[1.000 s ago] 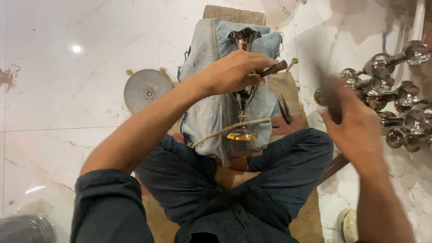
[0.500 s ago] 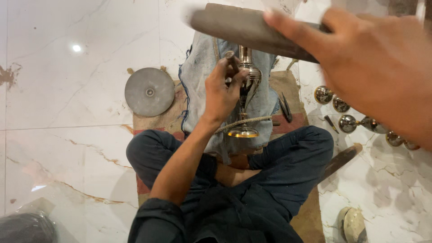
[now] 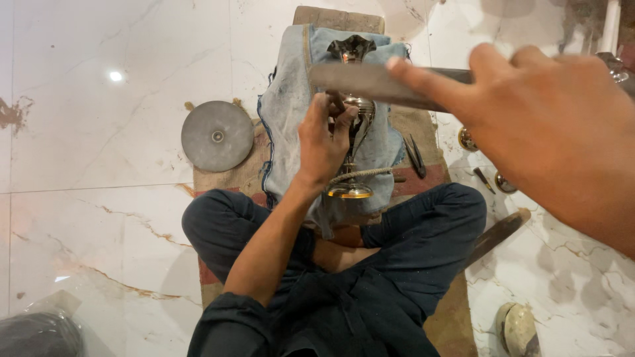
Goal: The person sits cross-legged on the floor with a brass vase held against a cushioned form on their lap, and repeatedly strikes the vase's surface with a wooden mallet, rotating the vase between strikes to work different areas of the body.
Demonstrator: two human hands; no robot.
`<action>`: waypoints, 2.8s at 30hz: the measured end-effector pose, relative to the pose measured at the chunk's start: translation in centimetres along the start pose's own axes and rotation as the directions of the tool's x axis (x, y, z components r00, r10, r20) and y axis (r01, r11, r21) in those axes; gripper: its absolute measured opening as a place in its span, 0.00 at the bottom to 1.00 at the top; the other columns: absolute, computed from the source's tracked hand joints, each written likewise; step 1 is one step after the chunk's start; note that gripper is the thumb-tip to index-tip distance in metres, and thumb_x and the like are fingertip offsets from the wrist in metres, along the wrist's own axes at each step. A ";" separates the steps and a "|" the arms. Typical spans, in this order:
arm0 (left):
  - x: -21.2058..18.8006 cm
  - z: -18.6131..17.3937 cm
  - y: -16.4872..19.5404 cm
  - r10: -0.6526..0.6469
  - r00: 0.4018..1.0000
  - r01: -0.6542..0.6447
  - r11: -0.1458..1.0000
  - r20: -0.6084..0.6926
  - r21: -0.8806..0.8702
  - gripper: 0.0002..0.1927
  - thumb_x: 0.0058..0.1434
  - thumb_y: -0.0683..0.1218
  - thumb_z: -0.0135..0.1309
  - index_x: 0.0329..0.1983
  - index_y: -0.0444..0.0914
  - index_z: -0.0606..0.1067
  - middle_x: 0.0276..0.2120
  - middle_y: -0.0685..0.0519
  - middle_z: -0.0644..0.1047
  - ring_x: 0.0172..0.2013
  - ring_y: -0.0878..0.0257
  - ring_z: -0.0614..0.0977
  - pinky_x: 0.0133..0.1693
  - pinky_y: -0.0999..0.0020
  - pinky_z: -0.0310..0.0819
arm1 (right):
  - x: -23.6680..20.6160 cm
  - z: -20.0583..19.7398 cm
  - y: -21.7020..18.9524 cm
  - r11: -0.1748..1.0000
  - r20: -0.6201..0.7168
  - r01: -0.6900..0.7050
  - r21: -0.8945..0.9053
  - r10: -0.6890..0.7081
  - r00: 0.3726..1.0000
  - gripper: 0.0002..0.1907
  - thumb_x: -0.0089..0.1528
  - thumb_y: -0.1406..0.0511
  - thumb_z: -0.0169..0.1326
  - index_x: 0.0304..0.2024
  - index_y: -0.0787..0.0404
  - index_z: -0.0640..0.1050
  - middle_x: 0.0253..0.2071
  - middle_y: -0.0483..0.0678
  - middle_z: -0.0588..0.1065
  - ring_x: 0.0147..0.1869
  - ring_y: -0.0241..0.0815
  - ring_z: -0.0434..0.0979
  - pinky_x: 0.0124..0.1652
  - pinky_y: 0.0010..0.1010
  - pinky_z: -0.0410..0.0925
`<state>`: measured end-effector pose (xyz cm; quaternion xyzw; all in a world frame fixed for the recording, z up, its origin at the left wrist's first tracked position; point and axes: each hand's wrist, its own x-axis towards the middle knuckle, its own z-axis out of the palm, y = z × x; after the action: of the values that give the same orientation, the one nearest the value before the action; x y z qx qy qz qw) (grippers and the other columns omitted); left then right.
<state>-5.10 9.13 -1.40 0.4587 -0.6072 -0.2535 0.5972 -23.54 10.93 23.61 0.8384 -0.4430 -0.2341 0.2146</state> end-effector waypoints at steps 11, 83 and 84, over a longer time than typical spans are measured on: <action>-0.8 2.0 0.0 -0.122 0.978 0.102 0.987 -0.172 -0.122 0.17 0.72 0.41 0.56 0.58 0.35 0.64 0.38 0.48 0.78 0.36 0.63 0.84 0.37 0.70 0.81 | 0.7 6.4 0.1 0.955 0.212 -0.115 0.272 0.057 0.975 0.47 0.66 0.70 0.50 0.83 0.34 0.49 0.37 0.52 0.75 0.31 0.47 0.80 0.31 0.37 0.74; -8.0 -17.9 -1.7 -0.628 0.745 0.632 0.772 -0.225 -0.065 0.20 0.69 0.40 0.57 0.60 0.27 0.66 0.45 0.47 0.75 0.42 0.62 0.79 0.41 0.70 0.78 | -16.0 27.2 -19.6 -0.148 0.643 -0.680 0.718 0.513 0.568 0.48 0.52 0.61 0.67 0.74 0.53 0.63 0.51 0.62 0.79 0.55 0.59 0.81 0.52 0.45 0.71; -9.8 -18.2 -0.7 -0.660 0.700 0.688 0.726 -0.272 0.011 0.16 0.71 0.40 0.58 0.55 0.27 0.69 0.39 0.48 0.77 0.38 0.64 0.78 0.40 0.70 0.76 | -16.4 27.4 -20.1 -0.113 0.654 -0.703 0.702 0.493 0.574 0.48 0.53 0.61 0.67 0.74 0.53 0.62 0.53 0.63 0.77 0.56 0.60 0.80 0.52 0.45 0.71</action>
<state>11.20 21.64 -3.96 0.7096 -0.3300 -0.3606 0.5075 -34.76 30.95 -6.35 0.4591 -0.8299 0.1312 -0.2886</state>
